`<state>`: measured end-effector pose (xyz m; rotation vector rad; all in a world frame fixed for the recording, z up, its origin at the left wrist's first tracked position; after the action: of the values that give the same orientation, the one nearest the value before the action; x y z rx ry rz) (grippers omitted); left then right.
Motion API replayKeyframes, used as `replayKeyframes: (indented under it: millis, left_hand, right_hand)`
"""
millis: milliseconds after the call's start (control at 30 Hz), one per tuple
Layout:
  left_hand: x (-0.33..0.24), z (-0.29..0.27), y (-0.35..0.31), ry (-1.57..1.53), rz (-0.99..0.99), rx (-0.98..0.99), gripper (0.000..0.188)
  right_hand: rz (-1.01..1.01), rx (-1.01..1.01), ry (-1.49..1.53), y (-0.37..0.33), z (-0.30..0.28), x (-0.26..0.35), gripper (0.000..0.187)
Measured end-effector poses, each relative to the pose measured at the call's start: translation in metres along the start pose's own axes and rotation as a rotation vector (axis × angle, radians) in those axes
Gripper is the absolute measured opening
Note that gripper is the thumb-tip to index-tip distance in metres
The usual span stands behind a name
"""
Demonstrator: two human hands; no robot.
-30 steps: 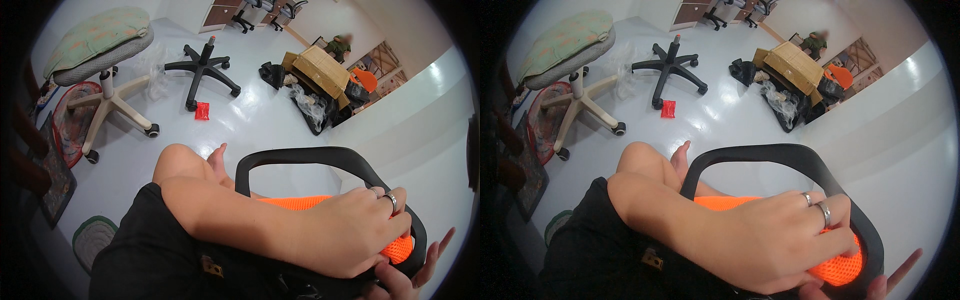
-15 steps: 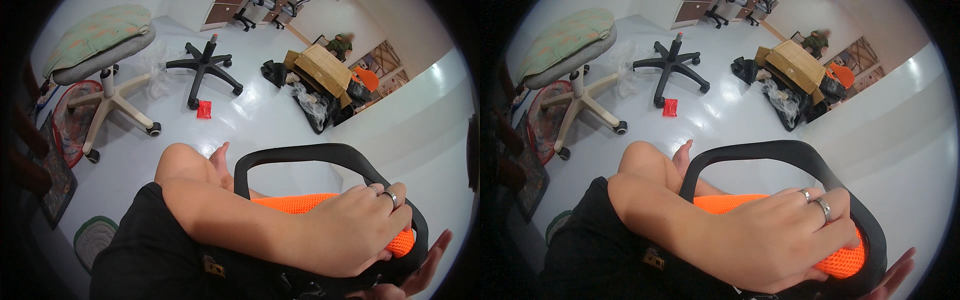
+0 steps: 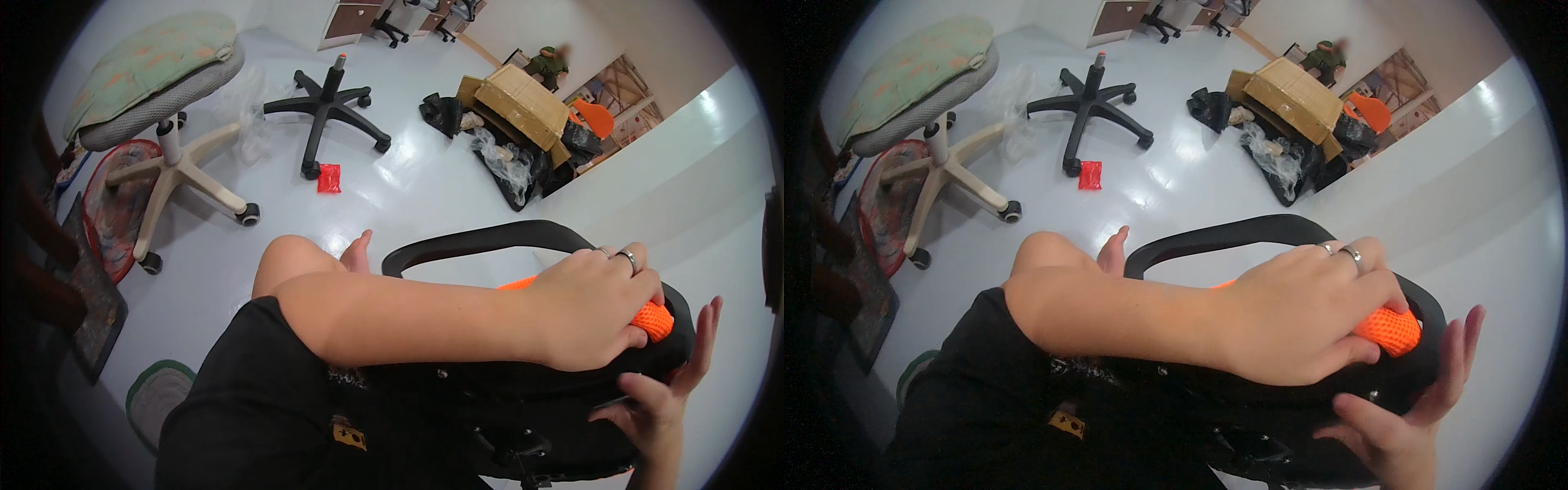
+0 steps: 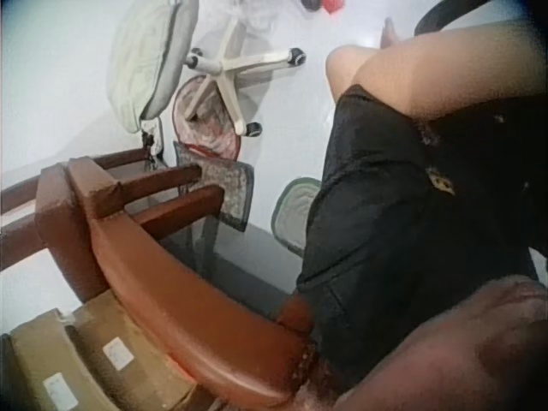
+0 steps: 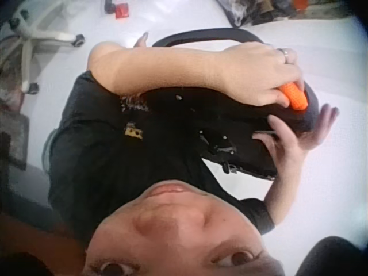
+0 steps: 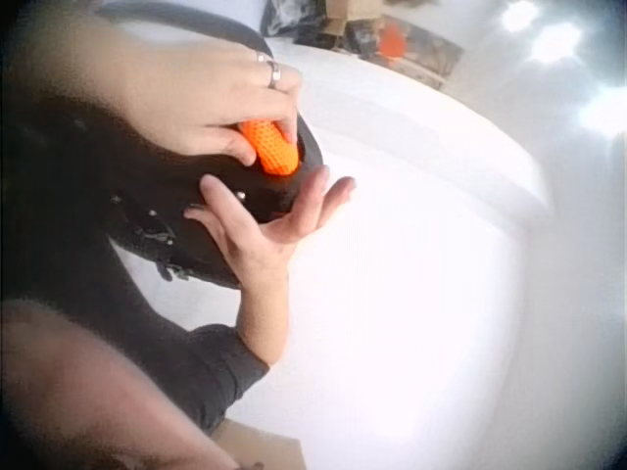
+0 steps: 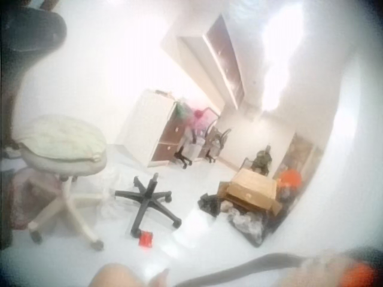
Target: The person assembles an orange mesh chair seat by attaching a black plastic frame using a small metal tool to tighten screws. The person flips the seat over to show the finished assembly.
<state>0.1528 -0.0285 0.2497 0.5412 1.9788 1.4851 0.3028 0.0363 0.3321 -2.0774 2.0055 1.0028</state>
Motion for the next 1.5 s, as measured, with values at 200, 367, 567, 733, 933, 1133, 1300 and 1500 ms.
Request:
replayKeyframes:
  millis: [200,367,567,733,933,1133,1300,1500]
  left_hand:
    - [0.017,0.004,0.001,-0.018,-0.044,0.053,0.035]
    - [0.016,0.006,0.0,0.038,-0.028,0.069,0.035]
    - [0.024,0.015,0.001,-0.121,0.025,-0.056,0.042]
    - [0.02,0.022,0.006,-0.145,0.071,-0.025,0.057]
    - [0.025,0.022,0.005,-0.096,0.117,0.008,0.05]
    - [0.036,0.025,0.006,-0.149,0.039,-0.08,0.03]
    - [0.066,0.027,-0.002,-0.028,-0.099,-0.104,0.023]
    - [0.114,0.043,-0.009,-0.08,-0.139,-0.016,0.025]
  right_hand:
    - [-0.066,-0.011,-0.093,-0.013,0.014,-0.007,0.023]
    - [-0.104,0.046,0.004,0.007,0.005,0.003,0.026]
    - [0.179,-0.196,0.188,0.027,0.007,-0.043,0.054]
    - [0.071,-0.056,0.081,0.049,0.02,-0.03,0.058]
    - [0.021,-0.093,-0.054,0.055,0.027,-0.026,0.058]
    - [0.34,-0.095,0.334,0.045,0.026,-0.05,0.08]
    - [0.762,-0.208,0.327,-0.028,0.059,-0.126,0.072]
    - [0.807,0.098,0.361,-0.039,0.134,-0.114,0.049]
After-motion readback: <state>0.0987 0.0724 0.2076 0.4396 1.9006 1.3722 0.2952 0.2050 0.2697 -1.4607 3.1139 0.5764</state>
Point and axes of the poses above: each hand's wrist, its own y-axis towards the middle knuckle, its own z-axis out of the palm, x = y × z, the point moved 4 cm from there along y, towards the middle knuckle, and after that the axes turned 15 degrees about z, right-handed, at the moved point
